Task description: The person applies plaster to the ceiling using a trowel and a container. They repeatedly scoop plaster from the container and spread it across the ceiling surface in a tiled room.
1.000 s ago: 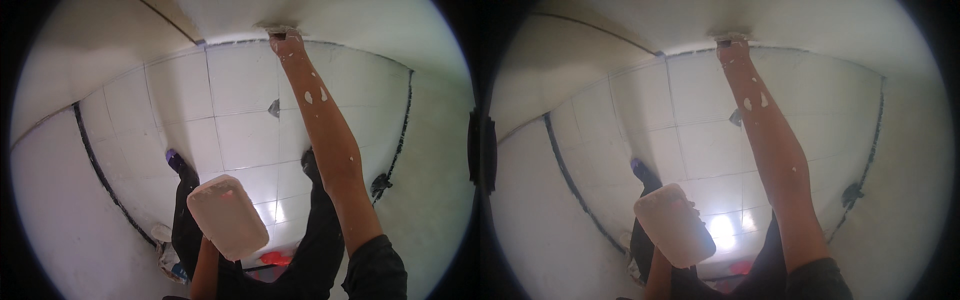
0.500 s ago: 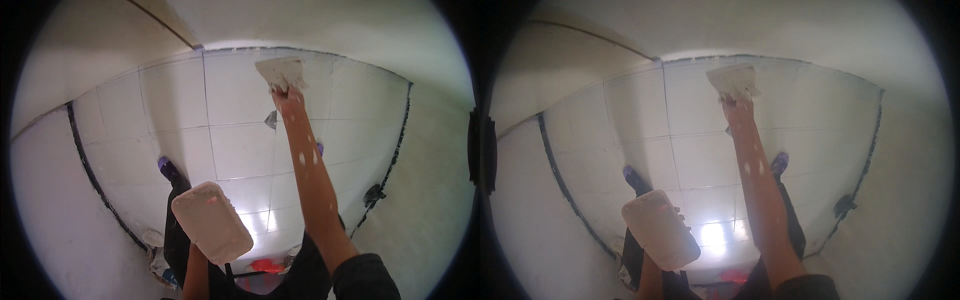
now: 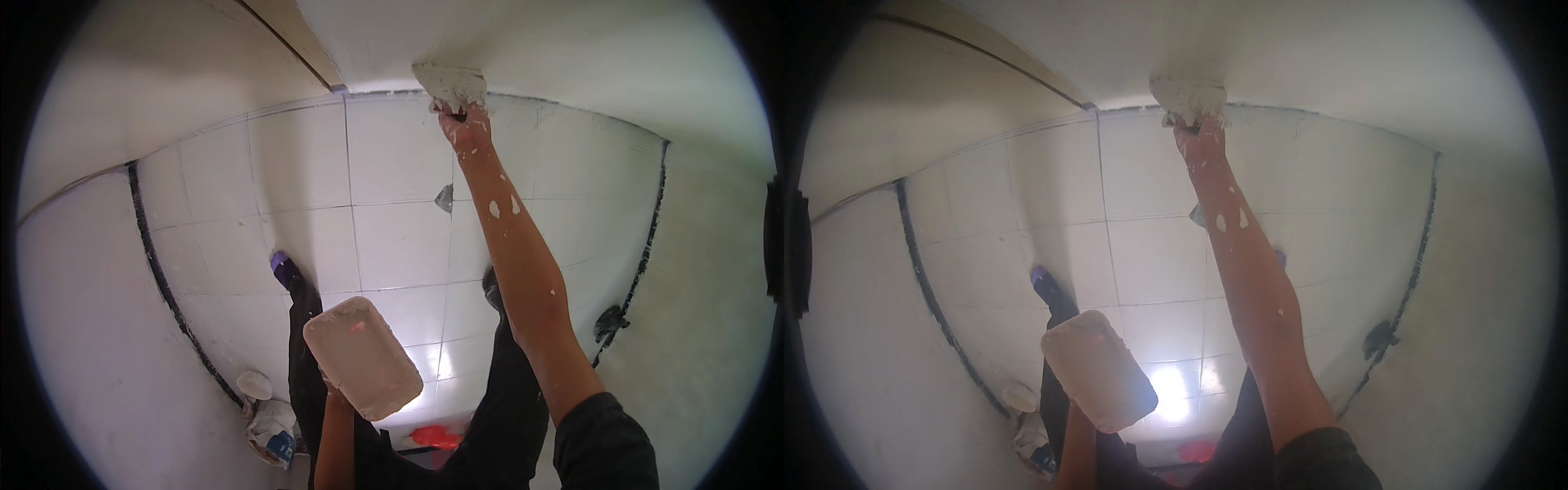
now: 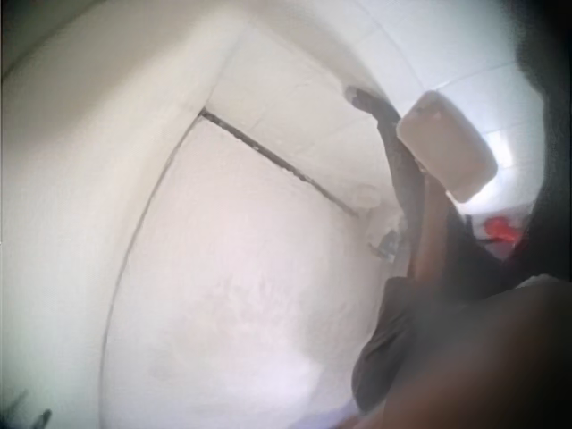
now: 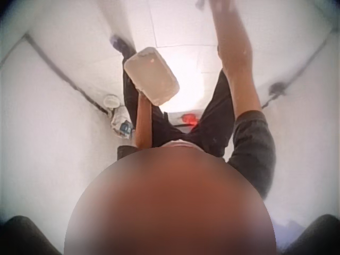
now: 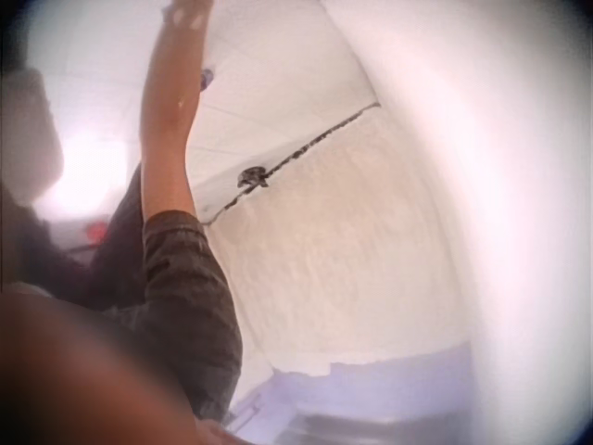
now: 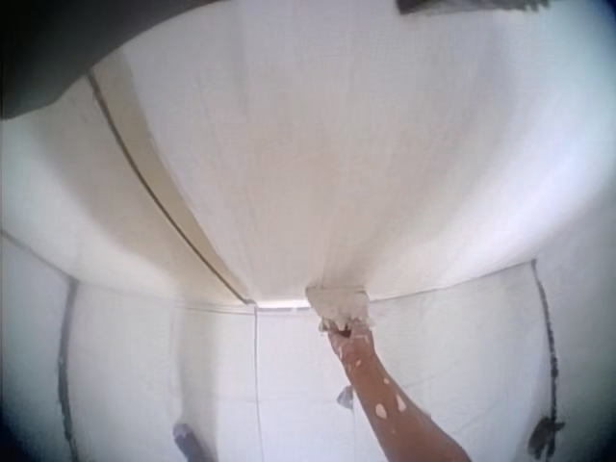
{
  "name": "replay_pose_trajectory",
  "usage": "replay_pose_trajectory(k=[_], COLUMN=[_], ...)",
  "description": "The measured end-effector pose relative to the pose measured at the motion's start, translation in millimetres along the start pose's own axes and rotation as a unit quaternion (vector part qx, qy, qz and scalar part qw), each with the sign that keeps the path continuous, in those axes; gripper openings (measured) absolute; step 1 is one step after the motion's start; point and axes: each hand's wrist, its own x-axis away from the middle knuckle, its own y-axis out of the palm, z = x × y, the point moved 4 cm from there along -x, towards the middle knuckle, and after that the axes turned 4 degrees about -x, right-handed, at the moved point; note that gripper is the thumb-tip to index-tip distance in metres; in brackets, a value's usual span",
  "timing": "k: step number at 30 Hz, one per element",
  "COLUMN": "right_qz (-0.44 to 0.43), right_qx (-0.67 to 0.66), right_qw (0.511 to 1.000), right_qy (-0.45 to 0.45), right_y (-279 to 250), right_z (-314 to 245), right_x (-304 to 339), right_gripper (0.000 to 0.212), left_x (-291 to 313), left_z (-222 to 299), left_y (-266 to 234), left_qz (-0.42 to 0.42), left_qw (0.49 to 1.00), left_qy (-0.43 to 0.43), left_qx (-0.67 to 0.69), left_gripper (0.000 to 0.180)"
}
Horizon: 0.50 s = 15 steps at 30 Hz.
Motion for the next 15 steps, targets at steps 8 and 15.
replay_pose_trajectory(k=[8,15], right_qz=[-0.041,-0.12], right_qx=[-0.04,0.159], right_qw=[0.998,0.98], right_qy=[0.004,-0.028], right_y=[109.2,291.9], right_z=[-21.7,-75.8], right_x=[140.4,369.1], right_gripper=[0.032,0.017], left_x=[95.0,154.2], left_z=[7.8,30.0], left_y=[21.3,72.4], left_qz=[-0.014,-0.063], left_qw=[0.996,0.989], left_qy=[0.084,0.13], left_qx=[-0.029,-0.039], left_gripper=[0.051,0.052])
